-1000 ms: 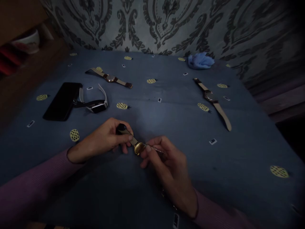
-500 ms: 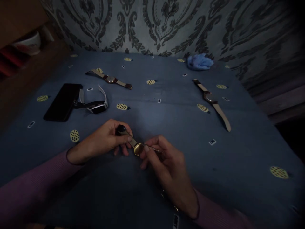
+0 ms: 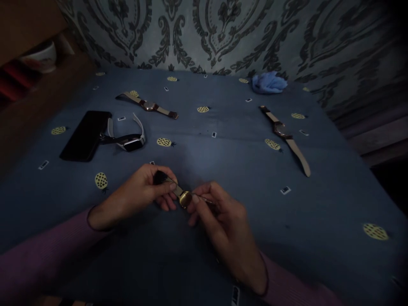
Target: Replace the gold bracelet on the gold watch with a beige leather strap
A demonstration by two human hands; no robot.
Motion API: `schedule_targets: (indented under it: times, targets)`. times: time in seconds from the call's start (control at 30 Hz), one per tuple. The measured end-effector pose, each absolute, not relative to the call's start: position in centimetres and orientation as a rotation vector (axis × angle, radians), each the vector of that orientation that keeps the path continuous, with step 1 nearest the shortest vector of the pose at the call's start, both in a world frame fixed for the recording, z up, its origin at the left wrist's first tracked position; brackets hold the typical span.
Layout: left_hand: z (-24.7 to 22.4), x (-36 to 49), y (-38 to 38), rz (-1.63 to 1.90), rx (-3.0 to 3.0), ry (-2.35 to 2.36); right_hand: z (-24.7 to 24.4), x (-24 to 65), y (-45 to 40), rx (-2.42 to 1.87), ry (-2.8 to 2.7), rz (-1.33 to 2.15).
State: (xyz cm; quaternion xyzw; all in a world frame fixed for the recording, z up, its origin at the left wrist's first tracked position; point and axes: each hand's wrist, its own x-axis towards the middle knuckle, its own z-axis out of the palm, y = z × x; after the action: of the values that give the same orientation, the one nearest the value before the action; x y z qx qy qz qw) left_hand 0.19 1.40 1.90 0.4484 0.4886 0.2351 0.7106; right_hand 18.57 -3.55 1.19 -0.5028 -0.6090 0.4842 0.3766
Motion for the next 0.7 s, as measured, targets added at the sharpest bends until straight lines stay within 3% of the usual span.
schedule_targets:
  times: [0.7]
  targets:
    - [1.4, 0.4, 0.1, 0.636, 0.946, 1.115, 1.6, 18.5, -3.5, -1.311, -1.701, 1.164]
